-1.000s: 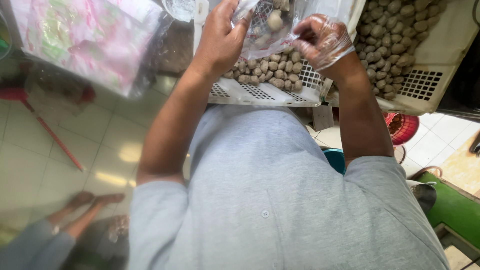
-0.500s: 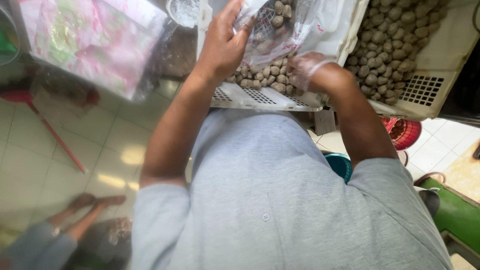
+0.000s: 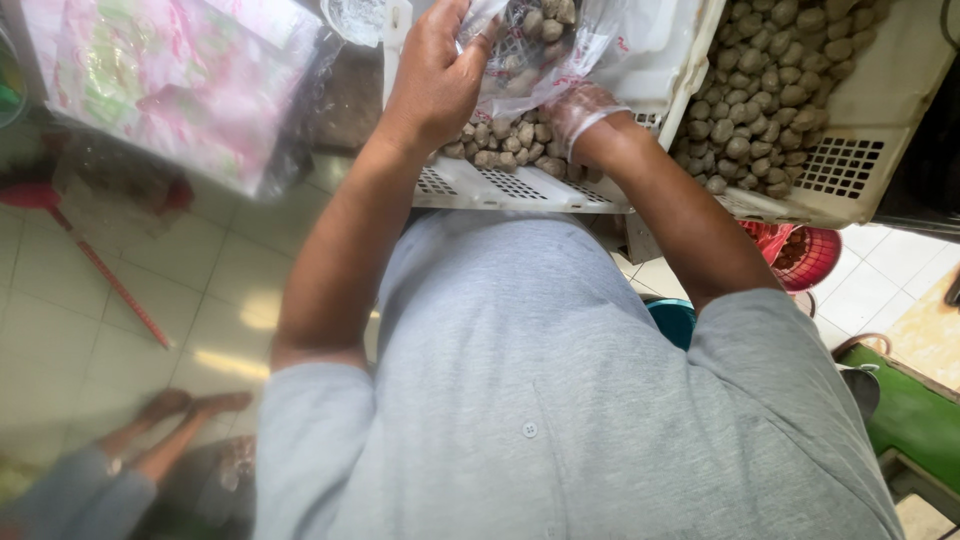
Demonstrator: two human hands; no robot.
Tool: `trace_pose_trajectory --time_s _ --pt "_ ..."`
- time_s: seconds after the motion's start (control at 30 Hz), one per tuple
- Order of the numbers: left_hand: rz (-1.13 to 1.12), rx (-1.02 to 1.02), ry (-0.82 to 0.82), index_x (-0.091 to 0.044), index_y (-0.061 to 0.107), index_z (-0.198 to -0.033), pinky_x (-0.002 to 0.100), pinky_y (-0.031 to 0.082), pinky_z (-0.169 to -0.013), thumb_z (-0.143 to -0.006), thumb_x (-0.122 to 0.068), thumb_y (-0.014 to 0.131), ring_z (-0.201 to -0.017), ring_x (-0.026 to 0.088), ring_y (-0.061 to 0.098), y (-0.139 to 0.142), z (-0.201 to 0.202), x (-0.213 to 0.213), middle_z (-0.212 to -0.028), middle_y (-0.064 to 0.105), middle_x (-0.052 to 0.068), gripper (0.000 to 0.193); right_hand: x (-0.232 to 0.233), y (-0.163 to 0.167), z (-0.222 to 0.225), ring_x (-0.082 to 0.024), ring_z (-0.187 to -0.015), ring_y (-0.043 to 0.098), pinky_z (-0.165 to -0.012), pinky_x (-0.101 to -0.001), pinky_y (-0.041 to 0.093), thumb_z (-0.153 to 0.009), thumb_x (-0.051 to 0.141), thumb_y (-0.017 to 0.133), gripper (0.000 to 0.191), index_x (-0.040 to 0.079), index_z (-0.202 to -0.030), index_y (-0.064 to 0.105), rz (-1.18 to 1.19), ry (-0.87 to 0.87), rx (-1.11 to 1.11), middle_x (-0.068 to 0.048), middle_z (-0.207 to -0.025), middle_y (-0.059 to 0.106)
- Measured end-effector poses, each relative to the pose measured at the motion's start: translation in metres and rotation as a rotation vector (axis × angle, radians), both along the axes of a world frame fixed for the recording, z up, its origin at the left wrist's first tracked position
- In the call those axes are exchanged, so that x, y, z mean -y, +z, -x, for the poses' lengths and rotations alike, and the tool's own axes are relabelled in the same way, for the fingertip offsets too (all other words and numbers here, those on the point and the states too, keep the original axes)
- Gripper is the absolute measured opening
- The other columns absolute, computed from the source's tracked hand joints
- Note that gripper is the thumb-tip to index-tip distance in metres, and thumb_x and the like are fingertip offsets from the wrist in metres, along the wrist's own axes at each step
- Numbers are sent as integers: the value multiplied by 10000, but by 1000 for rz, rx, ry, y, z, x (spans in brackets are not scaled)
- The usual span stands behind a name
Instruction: The person holds a clear plastic bag open and places round food items one at a time from a white plastic crate into the bag, occasionally reaching into adjacent crates to gather more items. They continue filling the bag and adjust the bag opening throughout the episode.
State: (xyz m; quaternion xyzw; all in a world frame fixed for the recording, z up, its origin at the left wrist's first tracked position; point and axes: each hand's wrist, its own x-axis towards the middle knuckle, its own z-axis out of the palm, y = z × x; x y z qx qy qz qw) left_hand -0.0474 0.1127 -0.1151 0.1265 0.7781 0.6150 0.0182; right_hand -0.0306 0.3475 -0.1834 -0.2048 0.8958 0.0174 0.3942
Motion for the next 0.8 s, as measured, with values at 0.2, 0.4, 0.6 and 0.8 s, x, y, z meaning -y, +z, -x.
trace_pose_trajectory --time_s 0.2,0.4,0.6,0.8 --pt "-95 -27 -23 20 615 -1267 397 550 -928 -1042 -92 602 -1046 333 726 3 -1 2 -1133 737 184 252 -9 28 6 -314 -966 714 -885 -434 584 -950 40 608 330 82 -1270 678 51 -26 57 -157 -1139 734" --pt "-25 -35 0 20 651 -1220 391 547 -917 -1064 -107 634 -1033 341 707 1 2 3 -1115 735 191 202 -35 97 2 -207 -958 700 -839 -374 612 -945 195 707 405 89 -1327 622 671 -262 64 -66 -1099 713" --pt "-128 -1 27 14 646 -1230 374 556 -913 -1040 -88 592 -1014 311 723 -3 2 1 -1104 746 185 223 -34 77 7 -191 -898 681 -848 -312 616 -1093 193 627 148 82 -1156 701 463 -480 -231 -95 -1069 725" --pt "-136 -51 10 16 645 -1242 367 557 -925 -1063 -78 599 -1016 288 732 -3 3 1 -1105 749 175 207 -17 -16 15 -311 -867 682 -774 -403 585 -901 13 570 238 21 -1100 699 82 62 -330 -197 -996 714"
